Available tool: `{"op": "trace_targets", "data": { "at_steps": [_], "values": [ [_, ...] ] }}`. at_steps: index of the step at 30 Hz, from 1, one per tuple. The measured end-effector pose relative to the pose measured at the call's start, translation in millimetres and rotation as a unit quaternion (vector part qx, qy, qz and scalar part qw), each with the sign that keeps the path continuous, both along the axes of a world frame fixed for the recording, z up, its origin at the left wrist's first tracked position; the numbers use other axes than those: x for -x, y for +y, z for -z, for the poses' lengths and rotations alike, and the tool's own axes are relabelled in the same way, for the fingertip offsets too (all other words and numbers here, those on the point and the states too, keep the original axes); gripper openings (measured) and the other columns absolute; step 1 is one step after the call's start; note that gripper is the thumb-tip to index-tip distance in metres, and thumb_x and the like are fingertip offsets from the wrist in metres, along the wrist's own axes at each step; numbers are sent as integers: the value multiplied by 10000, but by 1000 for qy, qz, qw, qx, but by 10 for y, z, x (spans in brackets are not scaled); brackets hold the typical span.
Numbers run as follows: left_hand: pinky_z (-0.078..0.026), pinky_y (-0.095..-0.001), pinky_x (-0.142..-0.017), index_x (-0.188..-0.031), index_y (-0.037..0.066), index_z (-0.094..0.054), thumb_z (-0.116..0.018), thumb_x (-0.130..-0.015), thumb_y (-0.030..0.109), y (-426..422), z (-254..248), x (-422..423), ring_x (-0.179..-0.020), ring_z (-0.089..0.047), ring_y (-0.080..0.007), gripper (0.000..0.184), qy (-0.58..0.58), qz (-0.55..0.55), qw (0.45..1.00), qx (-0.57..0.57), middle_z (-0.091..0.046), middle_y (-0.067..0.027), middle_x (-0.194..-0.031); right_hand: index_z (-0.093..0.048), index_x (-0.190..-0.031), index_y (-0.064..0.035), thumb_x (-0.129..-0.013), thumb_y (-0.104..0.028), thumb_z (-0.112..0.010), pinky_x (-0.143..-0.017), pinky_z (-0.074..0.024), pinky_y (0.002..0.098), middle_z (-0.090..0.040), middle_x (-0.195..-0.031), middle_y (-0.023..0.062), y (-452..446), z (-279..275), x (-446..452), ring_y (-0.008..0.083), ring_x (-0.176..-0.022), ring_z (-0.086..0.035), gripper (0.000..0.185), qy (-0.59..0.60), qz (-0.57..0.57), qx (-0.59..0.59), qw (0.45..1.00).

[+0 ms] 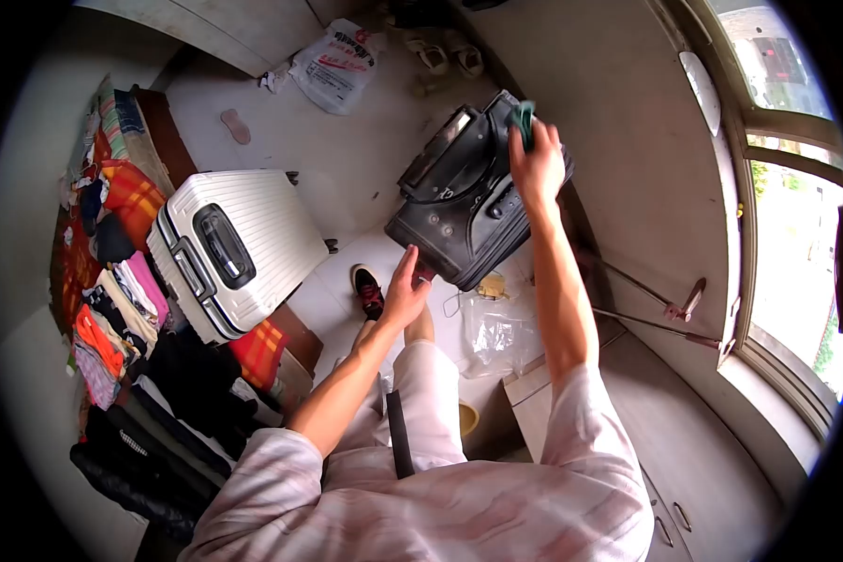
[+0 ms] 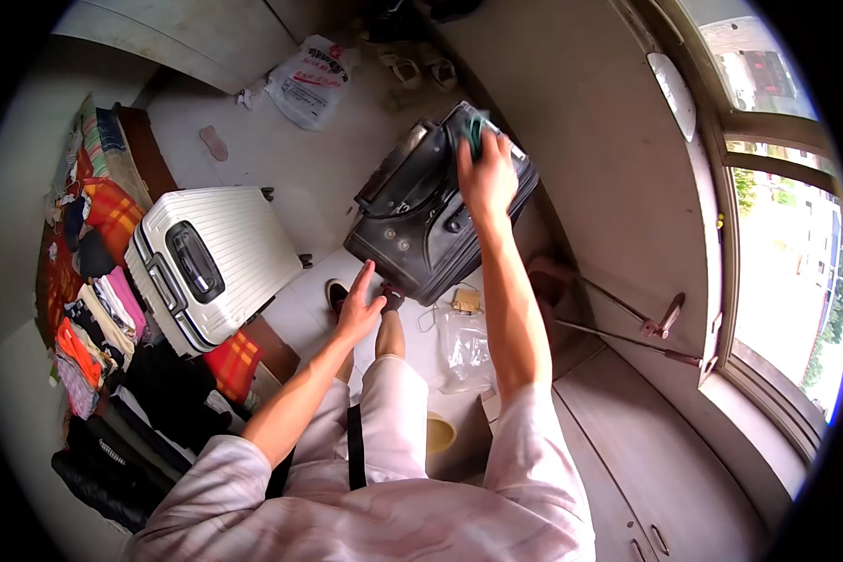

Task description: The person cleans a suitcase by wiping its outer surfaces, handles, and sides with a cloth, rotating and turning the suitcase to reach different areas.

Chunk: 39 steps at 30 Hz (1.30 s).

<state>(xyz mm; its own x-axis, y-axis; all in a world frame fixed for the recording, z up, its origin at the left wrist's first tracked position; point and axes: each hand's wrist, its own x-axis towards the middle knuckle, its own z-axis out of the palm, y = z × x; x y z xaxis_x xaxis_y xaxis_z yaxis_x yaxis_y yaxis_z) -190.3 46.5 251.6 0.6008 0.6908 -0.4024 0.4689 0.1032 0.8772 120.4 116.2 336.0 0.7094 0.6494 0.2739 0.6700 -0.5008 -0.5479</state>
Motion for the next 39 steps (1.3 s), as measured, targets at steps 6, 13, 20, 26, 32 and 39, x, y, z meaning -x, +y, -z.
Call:
{"op": "trace_targets", "data": {
  "at_steps": [6,13,20,26,32,39],
  "values": [
    [-228,-353,-1197,-1544,50,-244,-563,-834,32,16,59,81,-1498,-199,-302,779,-10,66,997,28,-156,-185,-1627,-599,-1010,-10,-861,-218,-585,-613,-555,431,-626,-965,156,454,994,722,298,-741,-684,256,-109,-67,267,955],
    [-368,-471,-1076,-1255,-25,-552,-627,-819,144,-203,139,281,-1254,-501,-409,474,69,163,983,47,-538,-253,-1348,-630,-1010,10,-833,-288,-634,-728,-585,456,-662,-949,230,-119,252,1949,378,-811,-705,347,164,-235,362,887],
    [-434,-391,-1053,-1312,22,-543,-623,-830,59,-693,192,945,-1273,-533,-328,490,43,85,993,64,-558,-189,-1360,-530,-1077,-58,-854,-239,-676,-639,-551,457,-599,-928,170,223,603,1046,343,-761,-661,322,-48,-37,191,980],
    [-531,-354,-893,-1268,2,-558,-569,-860,0,-310,320,1139,-1052,-663,-259,409,104,-44,992,56,-646,-170,-1208,-553,-1145,-159,-763,-249,-730,-729,-536,463,-560,-969,119,-495,855,1987,316,-861,-652,430,69,-203,124,969],
    [-514,-332,-926,-1256,-1,-550,-542,-898,-4,22,161,1074,-1083,-642,-228,358,120,-36,990,67,-631,-152,-1237,-534,-1299,-143,-751,-208,-754,-783,-523,445,-572,-1032,127,-1518,697,1605,328,-908,-627,594,75,-157,184,967],
    [-497,-354,-935,-1306,23,-509,-508,-958,93,78,178,787,-1131,-617,-244,355,41,-130,987,87,-590,-153,-1301,-643,-1161,-149,-698,-186,-778,-706,-541,429,-613,-988,117,-1612,218,1611,323,-836,-648,484,43,-13,50,998]
  ]
}}
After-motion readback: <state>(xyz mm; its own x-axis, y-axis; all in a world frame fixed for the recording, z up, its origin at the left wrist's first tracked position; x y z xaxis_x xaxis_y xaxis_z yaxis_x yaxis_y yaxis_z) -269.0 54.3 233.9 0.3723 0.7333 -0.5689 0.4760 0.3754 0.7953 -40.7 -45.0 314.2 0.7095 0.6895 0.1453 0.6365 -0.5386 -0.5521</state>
